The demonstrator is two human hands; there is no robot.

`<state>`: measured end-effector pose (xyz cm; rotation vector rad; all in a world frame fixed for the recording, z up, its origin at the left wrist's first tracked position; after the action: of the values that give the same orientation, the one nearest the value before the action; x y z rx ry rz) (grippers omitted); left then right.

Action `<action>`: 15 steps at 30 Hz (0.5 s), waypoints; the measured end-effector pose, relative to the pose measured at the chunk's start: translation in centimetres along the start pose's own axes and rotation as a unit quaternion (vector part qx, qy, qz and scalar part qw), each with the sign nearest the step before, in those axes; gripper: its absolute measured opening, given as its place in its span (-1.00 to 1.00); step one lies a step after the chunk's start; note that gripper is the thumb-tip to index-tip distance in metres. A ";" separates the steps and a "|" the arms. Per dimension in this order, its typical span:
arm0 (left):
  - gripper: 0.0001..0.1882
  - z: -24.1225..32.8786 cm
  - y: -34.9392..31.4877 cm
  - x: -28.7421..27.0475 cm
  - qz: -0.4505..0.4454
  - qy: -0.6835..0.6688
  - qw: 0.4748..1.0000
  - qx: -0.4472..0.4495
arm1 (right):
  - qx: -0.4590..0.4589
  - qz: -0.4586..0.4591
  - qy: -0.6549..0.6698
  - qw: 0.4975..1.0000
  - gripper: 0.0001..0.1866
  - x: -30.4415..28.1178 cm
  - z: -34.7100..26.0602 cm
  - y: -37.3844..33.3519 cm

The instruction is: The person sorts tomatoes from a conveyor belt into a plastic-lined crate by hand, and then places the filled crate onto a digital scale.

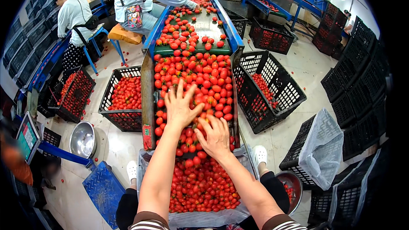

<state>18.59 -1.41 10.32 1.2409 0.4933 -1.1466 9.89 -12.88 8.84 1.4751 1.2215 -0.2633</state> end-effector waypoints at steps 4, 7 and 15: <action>-0.36 0.7 -2.8 1.5 -0.073 0.019 0.996 0.047 | 0.027 0.033 -0.040 0.998 -0.60 -1.4 0.1 -0.1; -0.56 0.6 -5.4 -0.2 -0.022 -0.033 0.999 0.025 | 0.081 0.024 -0.075 0.994 -0.48 -0.4 2.2 -0.4; -0.31 -5.3 0.3 -1.9 0.147 -0.056 0.984 -0.086 | 0.070 0.039 0.005 0.997 -0.40 -1.8 0.8 0.0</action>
<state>19.53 4.11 10.38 1.0526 0.3051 -0.8969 9.41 -14.51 9.90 1.6433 1.1706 -0.2944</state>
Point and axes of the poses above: each hand's wrist, its own y-axis towards the middle knuckle, its own x-axis out of the palm, z = x × y, the point moved 10 cm from there along y, towards the middle knuckle, and after that the axes turned 4 degrees about -y, right-handed, at the moved point
